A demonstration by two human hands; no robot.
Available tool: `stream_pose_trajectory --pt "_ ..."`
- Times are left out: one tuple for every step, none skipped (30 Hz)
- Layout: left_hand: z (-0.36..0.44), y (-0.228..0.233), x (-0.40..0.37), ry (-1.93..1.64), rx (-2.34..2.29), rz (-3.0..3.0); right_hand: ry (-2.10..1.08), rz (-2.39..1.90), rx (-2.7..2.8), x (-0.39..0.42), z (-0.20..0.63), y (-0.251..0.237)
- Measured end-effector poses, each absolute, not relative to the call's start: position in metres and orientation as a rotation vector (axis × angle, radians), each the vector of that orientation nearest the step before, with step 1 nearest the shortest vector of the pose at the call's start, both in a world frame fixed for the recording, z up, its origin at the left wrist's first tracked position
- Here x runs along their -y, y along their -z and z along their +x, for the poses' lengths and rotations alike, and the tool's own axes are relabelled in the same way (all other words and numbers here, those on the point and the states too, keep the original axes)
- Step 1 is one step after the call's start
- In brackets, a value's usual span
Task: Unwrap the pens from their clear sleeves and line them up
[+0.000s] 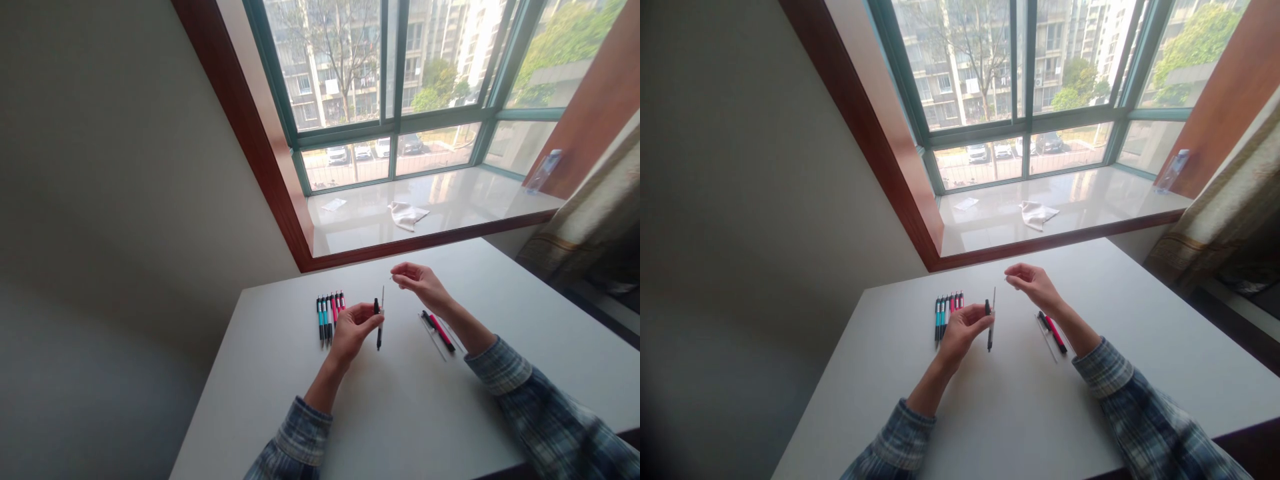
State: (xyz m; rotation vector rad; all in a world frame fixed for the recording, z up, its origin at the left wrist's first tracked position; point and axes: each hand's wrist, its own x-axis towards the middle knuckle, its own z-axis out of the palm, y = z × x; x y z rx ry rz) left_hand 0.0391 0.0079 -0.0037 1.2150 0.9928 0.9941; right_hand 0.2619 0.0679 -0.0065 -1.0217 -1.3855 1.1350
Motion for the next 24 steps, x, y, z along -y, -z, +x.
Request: stream_pose_trajectory --pt "0.04 0.006 -0.008 -0.976 -1.001 1.21 -1.181 -0.997 1.332 -0.067 0.262 0.006" --pt "0.041 0.008 -0.007 -0.96 -1.006 1.206 -1.22 -0.979 1.289 -0.066 0.261 0.005" --pt "0.042 0.01 -0.007 -0.945 -1.009 1.202 -1.251 -0.966 1.256 -0.065 0.261 0.005" --pt "0.043 0.012 -0.007 -0.929 -1.013 1.198 -1.274 -0.956 1.237 -0.064 0.261 0.004" --pt "0.043 0.014 -0.007 -0.917 -1.016 1.195 -1.287 -0.95 1.229 -0.064 0.261 0.003" --pt "0.043 0.015 -0.008 -0.907 -1.02 1.193 -1.292 -0.948 1.229 -0.063 0.261 0.003" --pt "0.043 0.016 -0.008 -0.9 -1.023 1.192 -1.288 -0.95 1.238 -0.063 0.261 0.003" --pt "0.043 0.017 -0.008 -0.896 -1.028 1.193 -1.28 -0.955 1.254 -0.063 0.261 0.002" --pt "0.043 0.017 -0.009 -0.894 -1.033 1.195 -1.271 -0.961 1.275 -0.063 0.261 0.002" --pt "0.043 0.018 -0.009 -0.893 -1.037 1.196 -1.263 -0.968 1.299 -0.063 0.26 0.001" --pt "0.043 0.018 -0.01 -0.893 -1.04 1.197 -1.257 -0.974 1.321 -0.063 0.26 0.001" --pt "0.042 0.019 -0.01 -0.893 -1.041 1.198 -1.255 -0.978 1.342 -0.062 0.26 0.001" --pt "0.042 0.019 -0.011 -0.895 -1.04 1.198 -1.254 -0.98 1.36 -0.062 0.26 0.0" --pt "0.042 0.019 -0.011 -0.896 -1.036 1.197 -1.254 -0.98 1.375 -0.062 0.26 0.0" --pt "0.042 0.019 -0.011 -0.897 -1.032 1.196 -1.251 -0.982 1.387 -0.061 0.26 -0.001" --pt "0.042 0.019 -0.011 -0.897 -1.03 1.196 -1.246 -0.984 1.398 -0.061 0.26 -0.001" --pt "0.042 0.019 -0.011 -0.897 -1.03 1.196 -1.239 -0.987 1.407 -0.06 0.26 -0.002" --pt "0.043 0.019 -0.011 -0.897 -1.032 1.198 -1.231 -0.991 1.415 -0.06 0.26 -0.002" --pt "0.043 0.018 -0.011 -0.897 -1.035 1.2 -1.226 -0.995 1.423 -0.059 0.261 -0.003" --pt "0.043 0.017 -0.011 -0.897 -1.039 1.203 -1.227 -0.998 1.433 -0.059 0.26 -0.003" --pt "0.043 0.017 -0.01 -0.897 -1.042 1.208 -1.232 -1.0 1.446 -0.059 0.26 -0.004" --pt "0.043 0.016 -0.01 -0.898 -1.043 1.212 -1.243 -1.0 1.46 -0.059 0.26 -0.004" --pt "0.043 0.015 -0.01 -0.9 -1.044 1.216 -1.255 -0.998 1.477 -0.059 0.26 -0.004" --pt "0.042 0.015 -0.01 -0.903 -1.046 1.22 -1.268 -0.993 1.496 -0.059 0.26 -0.005"
